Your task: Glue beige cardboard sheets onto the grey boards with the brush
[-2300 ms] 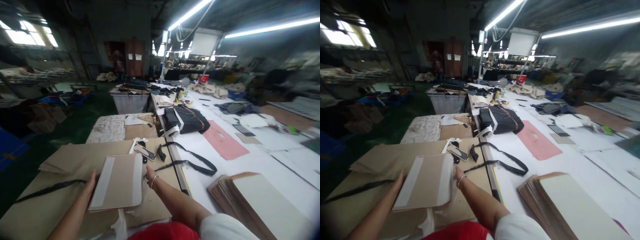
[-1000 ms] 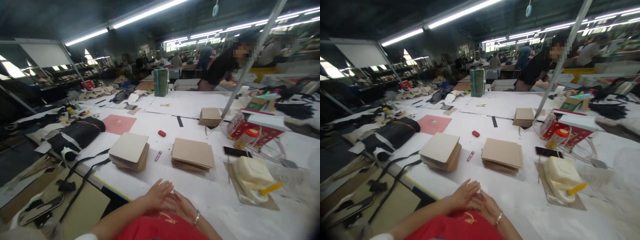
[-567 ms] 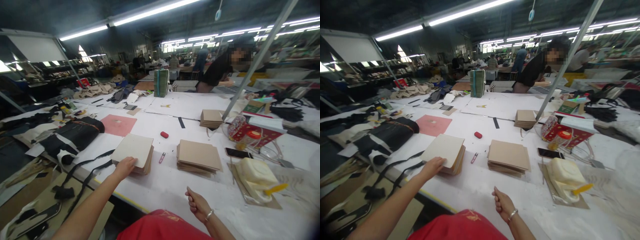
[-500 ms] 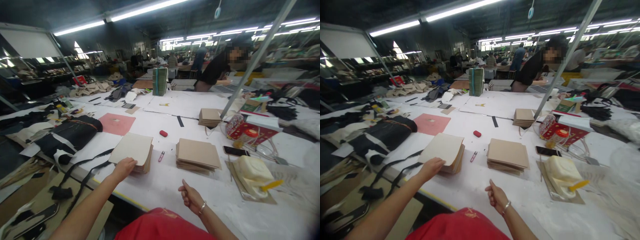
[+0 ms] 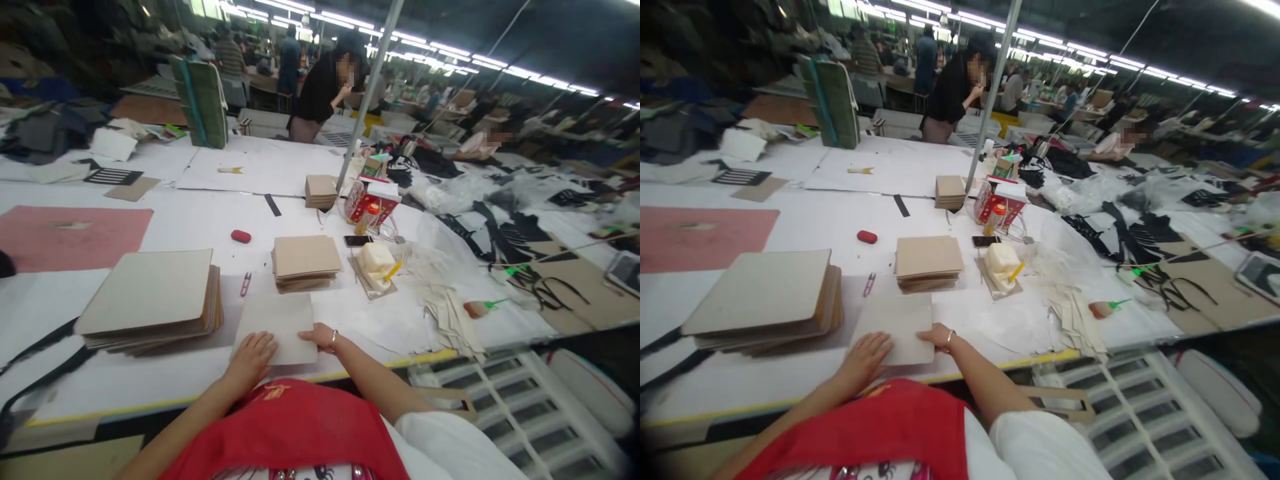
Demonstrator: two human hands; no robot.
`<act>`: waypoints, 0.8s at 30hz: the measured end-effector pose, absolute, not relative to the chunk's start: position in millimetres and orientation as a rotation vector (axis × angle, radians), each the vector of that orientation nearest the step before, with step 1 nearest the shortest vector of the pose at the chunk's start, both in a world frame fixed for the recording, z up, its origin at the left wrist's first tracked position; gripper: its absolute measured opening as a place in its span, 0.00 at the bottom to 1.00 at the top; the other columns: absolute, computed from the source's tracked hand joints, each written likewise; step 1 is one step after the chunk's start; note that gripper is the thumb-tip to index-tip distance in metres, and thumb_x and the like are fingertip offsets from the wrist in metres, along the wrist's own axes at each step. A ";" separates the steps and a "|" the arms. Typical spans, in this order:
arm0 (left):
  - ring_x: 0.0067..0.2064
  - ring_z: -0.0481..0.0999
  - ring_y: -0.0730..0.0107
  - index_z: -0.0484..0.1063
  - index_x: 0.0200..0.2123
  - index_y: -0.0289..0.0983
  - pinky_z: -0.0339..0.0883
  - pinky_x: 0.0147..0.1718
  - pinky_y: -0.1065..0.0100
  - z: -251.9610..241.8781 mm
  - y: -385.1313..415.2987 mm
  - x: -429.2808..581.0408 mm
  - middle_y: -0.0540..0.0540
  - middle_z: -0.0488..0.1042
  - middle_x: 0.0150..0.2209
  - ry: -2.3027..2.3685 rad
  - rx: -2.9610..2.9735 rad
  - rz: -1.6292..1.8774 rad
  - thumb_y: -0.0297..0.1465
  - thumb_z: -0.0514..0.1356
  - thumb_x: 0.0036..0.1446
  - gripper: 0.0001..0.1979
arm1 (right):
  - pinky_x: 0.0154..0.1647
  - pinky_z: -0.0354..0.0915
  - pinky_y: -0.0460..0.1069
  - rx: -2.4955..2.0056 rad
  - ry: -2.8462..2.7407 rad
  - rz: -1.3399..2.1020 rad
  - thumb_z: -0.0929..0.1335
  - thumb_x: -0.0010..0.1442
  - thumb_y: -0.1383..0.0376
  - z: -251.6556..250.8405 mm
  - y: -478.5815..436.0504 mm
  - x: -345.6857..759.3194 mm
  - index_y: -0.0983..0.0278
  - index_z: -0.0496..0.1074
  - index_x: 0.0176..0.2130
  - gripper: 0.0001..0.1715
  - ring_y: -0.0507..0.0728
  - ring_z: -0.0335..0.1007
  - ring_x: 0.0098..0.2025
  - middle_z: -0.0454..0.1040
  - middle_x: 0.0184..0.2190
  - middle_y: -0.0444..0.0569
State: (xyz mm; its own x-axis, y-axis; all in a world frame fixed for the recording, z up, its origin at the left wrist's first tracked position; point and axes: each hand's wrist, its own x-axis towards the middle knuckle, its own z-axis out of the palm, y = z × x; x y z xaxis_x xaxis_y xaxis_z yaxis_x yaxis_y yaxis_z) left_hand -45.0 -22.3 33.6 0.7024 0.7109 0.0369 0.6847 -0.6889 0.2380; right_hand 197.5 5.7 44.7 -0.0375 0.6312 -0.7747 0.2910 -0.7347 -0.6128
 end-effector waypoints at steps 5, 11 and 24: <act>0.60 0.49 0.53 0.59 0.54 0.42 0.44 0.54 0.48 -20.6 -27.6 -12.2 0.41 0.52 0.60 1.323 2.418 -0.160 0.40 0.58 0.46 0.30 | 0.28 0.65 0.50 -2.243 -1.110 1.678 0.71 0.45 0.59 13.3 -3.1 261.2 0.73 0.70 0.32 0.20 0.57 0.69 0.28 0.73 0.27 0.55; 0.58 0.55 0.57 0.60 0.54 0.39 0.51 0.55 0.57 -32.7 -39.4 22.8 0.41 0.56 0.58 1.375 2.426 -0.186 0.35 0.58 0.46 0.29 | 0.36 0.62 0.47 -2.315 -1.291 1.394 0.70 0.45 0.56 3.7 -0.1 315.9 0.69 0.71 0.30 0.18 0.58 0.69 0.38 0.74 0.27 0.54; 0.51 0.66 0.62 0.61 0.49 0.43 0.60 0.52 0.59 -46.9 -70.5 39.5 0.45 0.68 0.49 1.723 2.295 0.554 0.39 0.49 0.53 0.20 | 0.36 0.56 0.44 -2.436 -1.254 0.564 0.63 0.53 0.51 67.5 96.9 522.3 0.72 0.59 0.47 0.31 0.56 0.67 0.40 0.71 0.37 0.57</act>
